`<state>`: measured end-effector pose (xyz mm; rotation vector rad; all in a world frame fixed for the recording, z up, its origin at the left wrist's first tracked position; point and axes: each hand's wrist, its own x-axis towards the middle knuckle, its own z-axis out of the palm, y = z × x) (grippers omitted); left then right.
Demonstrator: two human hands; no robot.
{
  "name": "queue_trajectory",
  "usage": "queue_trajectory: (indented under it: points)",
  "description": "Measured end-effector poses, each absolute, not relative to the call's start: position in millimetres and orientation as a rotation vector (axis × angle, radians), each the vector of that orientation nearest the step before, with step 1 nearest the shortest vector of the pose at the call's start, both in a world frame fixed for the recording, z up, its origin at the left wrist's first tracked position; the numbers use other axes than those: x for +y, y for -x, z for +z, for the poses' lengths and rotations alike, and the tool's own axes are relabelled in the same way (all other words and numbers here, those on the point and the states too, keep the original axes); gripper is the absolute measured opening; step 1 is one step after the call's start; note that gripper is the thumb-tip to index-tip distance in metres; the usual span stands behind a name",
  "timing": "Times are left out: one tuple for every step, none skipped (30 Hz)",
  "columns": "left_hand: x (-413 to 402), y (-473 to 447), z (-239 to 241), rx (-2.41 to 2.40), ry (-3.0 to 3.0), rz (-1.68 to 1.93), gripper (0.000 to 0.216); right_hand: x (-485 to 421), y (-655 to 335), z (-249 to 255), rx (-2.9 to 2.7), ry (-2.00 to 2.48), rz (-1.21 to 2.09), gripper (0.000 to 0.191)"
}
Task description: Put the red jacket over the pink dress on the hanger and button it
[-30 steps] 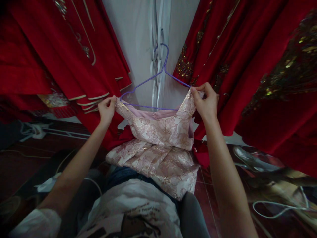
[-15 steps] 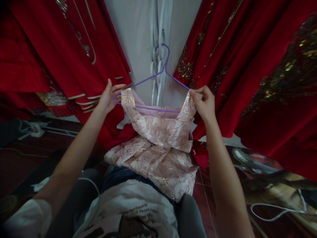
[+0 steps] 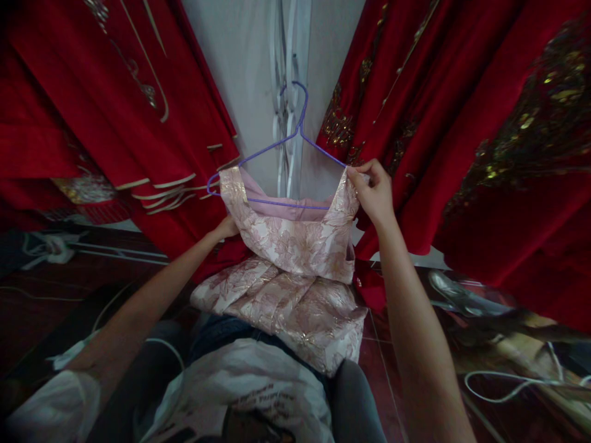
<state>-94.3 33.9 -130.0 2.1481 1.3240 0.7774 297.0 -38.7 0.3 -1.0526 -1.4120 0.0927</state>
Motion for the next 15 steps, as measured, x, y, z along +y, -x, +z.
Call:
queue_trajectory:
  points:
    - [36.1, 97.4, -124.8, 1.327, -2.142, 0.772, 0.037, -38.1, -296.6, 0.2, -1.404, 1.022, 0.118, 0.025]
    - [37.9, 100.0, -118.2, 1.325, -2.129, 0.786, 0.04, -37.5, -296.3, 0.0, -1.396, 1.003, 0.133, 0.025]
    - [38.9, 101.9, -110.4, 1.311, -2.109, 0.818, 0.042, -36.9, -296.0, -0.4, -1.389, 0.992, 0.14, 0.025]
    - [38.8, 103.4, -101.8, 1.282, -2.083, 0.845, 0.045, -36.5, -295.9, -0.7, -1.385, 0.983, 0.146, 0.024]
    - [37.5, 104.4, -93.2, 1.239, -2.046, 0.853, 0.048, -36.4, -296.0, -0.8, -1.384, 0.974, 0.152, 0.023]
    - [34.7, 105.0, -85.5, 1.192, -1.992, 0.826, 0.049, -36.6, -296.1, -0.7, -1.384, 0.964, 0.158, 0.023]
    - [30.8, 105.0, -79.5, 1.149, -1.921, 0.763, 0.048, -37.1, -296.2, -0.3, -1.386, 0.96, 0.159, 0.022]
    - [25.9, 104.4, -76.0, 1.119, -1.84, 0.674, 0.047, -37.9, -296.2, 0.5, -1.389, 0.961, 0.154, 0.021]
    - [20.4, 103.2, -75.3, 1.101, -1.761, 0.568, 0.045, -38.9, -296.1, 1.4, -1.392, 0.964, 0.144, 0.021]
    - [14.8, 101.5, -77.6, 1.092, -1.688, 0.482, 0.044, -40.0, -295.9, 2.5, -1.394, 0.965, 0.137, 0.021]
    - [9.6, 99.5, -82.2, 1.088, -1.635, 0.427, 0.045, -41.1, -295.6, 3.6, -1.396, 0.963, 0.135, 0.021]
    - [5.1, 97.7, -88.5, 1.089, -1.611, 0.395, 0.049, -42.1, -295.2, 4.5, -1.397, 0.957, 0.138, 0.021]
    - [1.8, 96.3, -95.4, 1.098, -1.619, 0.382, 0.055, -42.9, -294.8, 5.2, -1.4, 0.951, 0.147, 0.02]
    - [-0.3, 95.7, -102.0, 1.117, -1.648, 0.375, 0.061, -43.4, -294.5, 5.7, -1.403, 0.944, 0.157, 0.019]
    - [-1.4, 96.1, -107.5, 1.143, -1.69, 0.378, 0.066, -43.7, -294.4, 6.0, -1.407, 0.939, 0.165, 0.019]
